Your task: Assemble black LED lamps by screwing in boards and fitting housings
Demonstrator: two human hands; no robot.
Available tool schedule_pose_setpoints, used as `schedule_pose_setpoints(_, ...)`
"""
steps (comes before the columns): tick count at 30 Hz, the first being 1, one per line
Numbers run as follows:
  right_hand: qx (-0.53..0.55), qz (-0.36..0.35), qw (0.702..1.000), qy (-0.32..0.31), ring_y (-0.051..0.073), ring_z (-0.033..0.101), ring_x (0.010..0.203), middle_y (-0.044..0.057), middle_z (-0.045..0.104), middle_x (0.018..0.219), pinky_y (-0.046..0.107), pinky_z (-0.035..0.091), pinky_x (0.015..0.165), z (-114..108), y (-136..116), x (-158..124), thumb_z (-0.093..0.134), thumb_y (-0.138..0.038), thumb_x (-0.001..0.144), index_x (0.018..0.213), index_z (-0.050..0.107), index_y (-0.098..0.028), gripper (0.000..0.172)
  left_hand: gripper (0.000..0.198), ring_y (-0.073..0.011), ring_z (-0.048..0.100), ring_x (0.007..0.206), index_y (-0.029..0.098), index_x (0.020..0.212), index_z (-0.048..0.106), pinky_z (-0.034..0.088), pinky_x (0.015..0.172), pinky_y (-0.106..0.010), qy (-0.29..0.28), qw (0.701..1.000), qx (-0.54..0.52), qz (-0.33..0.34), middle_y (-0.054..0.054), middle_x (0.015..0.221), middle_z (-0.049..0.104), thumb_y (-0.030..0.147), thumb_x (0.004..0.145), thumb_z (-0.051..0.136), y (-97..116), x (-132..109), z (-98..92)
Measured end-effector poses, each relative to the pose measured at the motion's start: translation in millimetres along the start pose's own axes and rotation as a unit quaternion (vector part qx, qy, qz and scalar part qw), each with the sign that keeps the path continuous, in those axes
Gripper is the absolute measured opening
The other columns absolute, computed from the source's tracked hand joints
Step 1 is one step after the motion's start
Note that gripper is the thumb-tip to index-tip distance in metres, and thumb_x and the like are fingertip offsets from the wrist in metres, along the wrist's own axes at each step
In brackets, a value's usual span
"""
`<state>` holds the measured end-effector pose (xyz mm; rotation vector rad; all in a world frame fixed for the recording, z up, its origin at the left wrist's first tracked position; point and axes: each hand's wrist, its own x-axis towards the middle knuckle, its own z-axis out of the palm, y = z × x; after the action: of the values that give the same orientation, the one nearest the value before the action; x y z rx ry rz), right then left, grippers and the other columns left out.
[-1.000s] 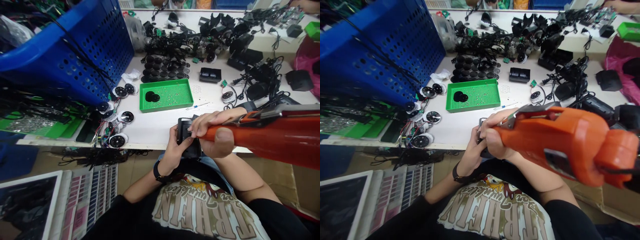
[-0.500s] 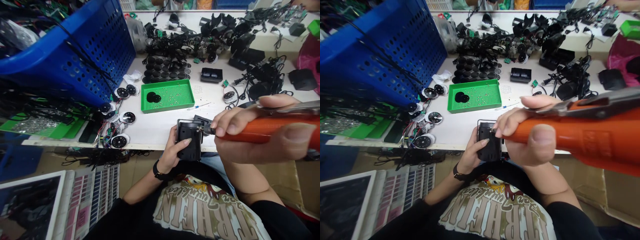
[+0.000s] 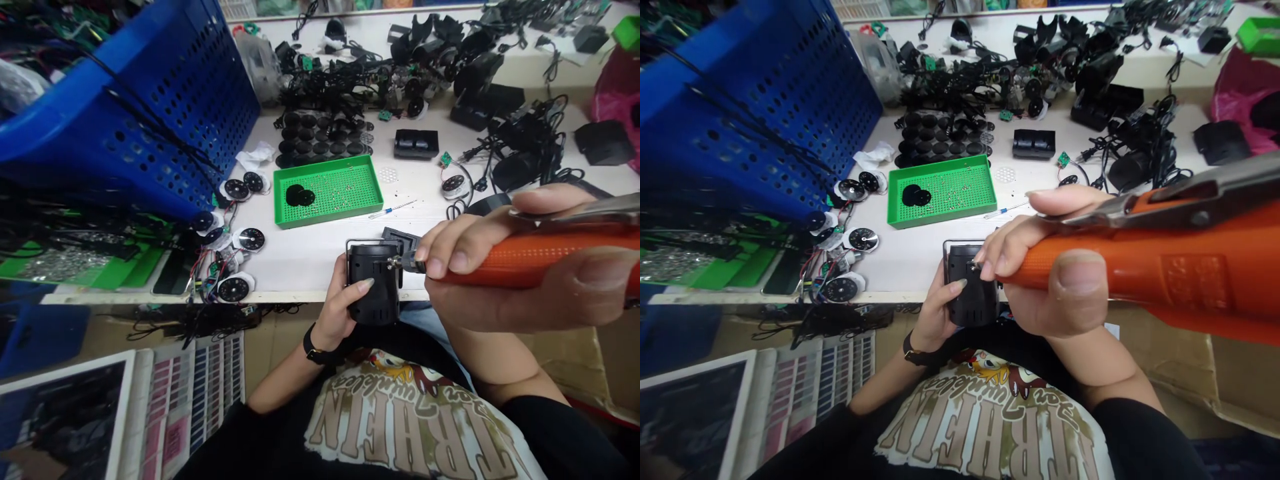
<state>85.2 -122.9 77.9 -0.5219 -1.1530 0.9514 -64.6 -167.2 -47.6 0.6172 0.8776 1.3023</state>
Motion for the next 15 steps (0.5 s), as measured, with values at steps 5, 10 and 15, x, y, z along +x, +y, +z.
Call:
schedule_pose_setpoints(5, 0.023, -0.107, 0.994, 0.011, 0.014, 0.048, 0.037, -0.007, 0.053, 0.054, 0.032, 0.051, 0.042, 11.8, 31.8, 0.0, 0.057, -0.06, 0.099, 0.108, 0.071, -0.031, 0.033, 0.051, -0.0232, 0.065, 0.112, 0.026, 0.122, 0.062, 0.053, 0.1, -0.035, 0.025, 1.0, 0.01, 0.012, -0.003, 0.121, 0.069, 0.037, 0.078, 0.085, -1.1, 2.1, 2.9)
schedule_pose_setpoints(10, 0.023, -0.185, 0.982, 0.016, 0.013, 0.039, 0.029, -0.01, 0.051, 0.051, 0.029, 0.043, 0.033, 22.3, 85.1, -2.6, 0.055, -0.049, 0.099, 0.116, 0.062, -0.037, 0.023, 0.048, -0.0228, 0.061, 0.122, 0.026, 0.119, 0.06, 0.049, 0.106, -0.034, 0.077, 0.996, 0.045, 0.028, -0.002, 0.121, 0.067, 0.038, 0.08, 0.085, -3.7, 8.2, 5.1)
schedule_pose_setpoints(15, 0.002, -0.176, 0.984, -0.004, 0.013, 0.041, 0.03, -0.009, 0.053, 0.053, 0.029, 0.047, 0.036, 23.8, 105.1, -8.6, 0.05, -0.054, 0.098, 0.12, 0.058, -0.035, 0.03, 0.049, -0.0254, 0.056, 0.13, 0.026, 0.123, 0.058, 0.044, 0.113, -0.038, 0.082, 0.989, 0.11, 0.064, -0.003, 0.124, 0.066, 0.044, 0.084, 0.083, -6.4, 9.1, 2.8)
